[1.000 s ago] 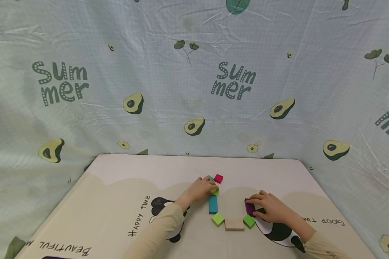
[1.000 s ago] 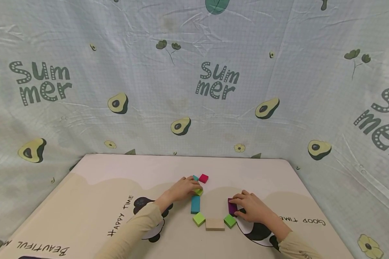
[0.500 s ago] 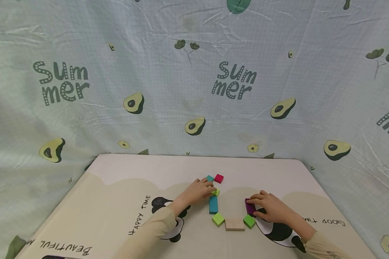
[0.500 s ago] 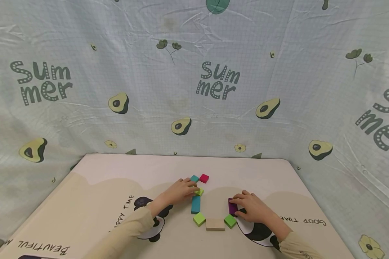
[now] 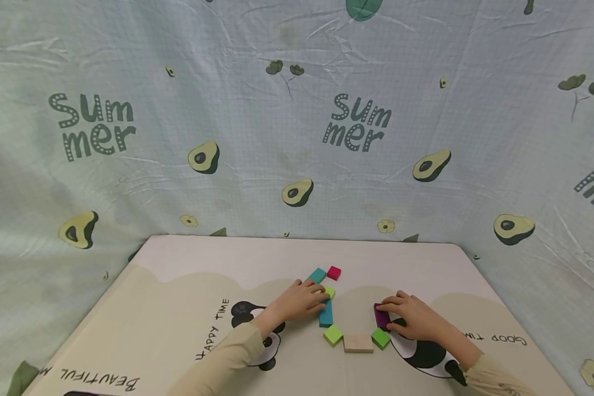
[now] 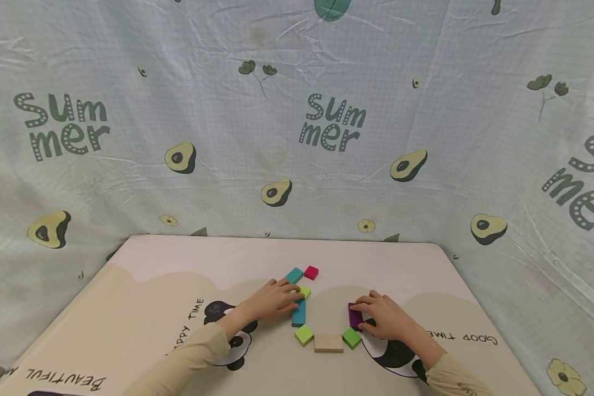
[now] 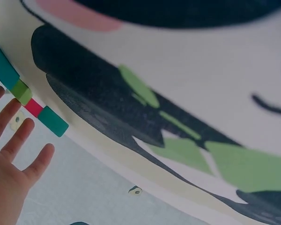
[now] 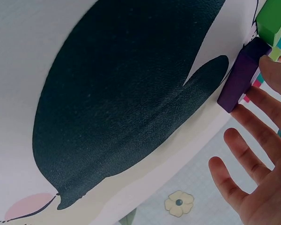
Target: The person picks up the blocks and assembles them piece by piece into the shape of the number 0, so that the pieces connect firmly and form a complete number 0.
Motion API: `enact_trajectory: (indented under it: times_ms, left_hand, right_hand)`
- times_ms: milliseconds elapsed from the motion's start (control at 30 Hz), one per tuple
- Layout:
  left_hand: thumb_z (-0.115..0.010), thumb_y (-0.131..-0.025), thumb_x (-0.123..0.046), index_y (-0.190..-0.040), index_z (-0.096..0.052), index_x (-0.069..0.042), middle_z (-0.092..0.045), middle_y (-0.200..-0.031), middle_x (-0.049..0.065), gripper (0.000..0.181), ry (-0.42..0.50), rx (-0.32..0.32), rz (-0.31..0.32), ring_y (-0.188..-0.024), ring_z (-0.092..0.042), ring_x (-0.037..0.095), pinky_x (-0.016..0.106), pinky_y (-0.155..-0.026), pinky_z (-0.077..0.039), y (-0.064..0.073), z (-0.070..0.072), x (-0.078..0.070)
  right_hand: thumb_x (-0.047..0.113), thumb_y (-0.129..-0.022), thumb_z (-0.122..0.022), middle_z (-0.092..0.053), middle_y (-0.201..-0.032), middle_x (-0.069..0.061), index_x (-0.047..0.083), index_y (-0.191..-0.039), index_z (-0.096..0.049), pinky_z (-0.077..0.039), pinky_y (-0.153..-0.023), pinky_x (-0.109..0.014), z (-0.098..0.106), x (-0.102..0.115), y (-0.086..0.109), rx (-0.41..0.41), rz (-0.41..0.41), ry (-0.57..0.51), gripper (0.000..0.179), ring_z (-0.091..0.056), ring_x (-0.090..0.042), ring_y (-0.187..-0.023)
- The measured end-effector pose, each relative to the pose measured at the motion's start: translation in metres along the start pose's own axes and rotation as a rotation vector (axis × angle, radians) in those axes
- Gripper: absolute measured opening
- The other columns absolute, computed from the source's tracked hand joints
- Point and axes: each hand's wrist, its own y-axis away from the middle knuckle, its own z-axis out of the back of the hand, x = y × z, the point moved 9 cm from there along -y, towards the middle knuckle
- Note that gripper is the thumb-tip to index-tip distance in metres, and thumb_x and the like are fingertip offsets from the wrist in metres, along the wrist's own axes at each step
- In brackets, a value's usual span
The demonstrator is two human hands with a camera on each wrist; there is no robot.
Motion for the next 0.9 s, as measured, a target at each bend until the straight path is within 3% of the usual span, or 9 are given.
enact_trajectory:
  times_ms: [667,900]
  left_hand:
    - [-0.044,-0.092,-0.037,-0.12,-0.055,-0.027,-0.055,-0.119,-0.007,0.032,-0.097,-0.014,0.029,-0.103,-0.049,0.012,0.029,-0.076,-0.041,-0.001,0.0004,-0.0032]
    - [-0.045,-0.092,-0.035,-0.12,-0.056,-0.028,-0.055,-0.118,-0.01,0.031,-0.152,-0.03,0.0,-0.105,-0.049,0.012,0.027,-0.073,-0.042,-0.0003,-0.0004,-0.0068]
  right_hand:
    - [0.031,-0.077,-0.066,-0.06,-0.112,0.0,0.018,-0.115,-0.06,-0.045,-0.073,-0.039,-0.0021,-0.0034,-0.0001,0.002,-0.003,0.014,0.04,-0.049,-0.016,-0.095]
    - [0.03,-0.077,-0.066,-0.06,-0.112,0.0,0.018,-0.114,-0.06,-0.044,-0.075,-0.042,-0.0047,-0.0053,-0.0012,0.025,-0.013,-0.002,0.039,-0.049,-0.017,-0.096]
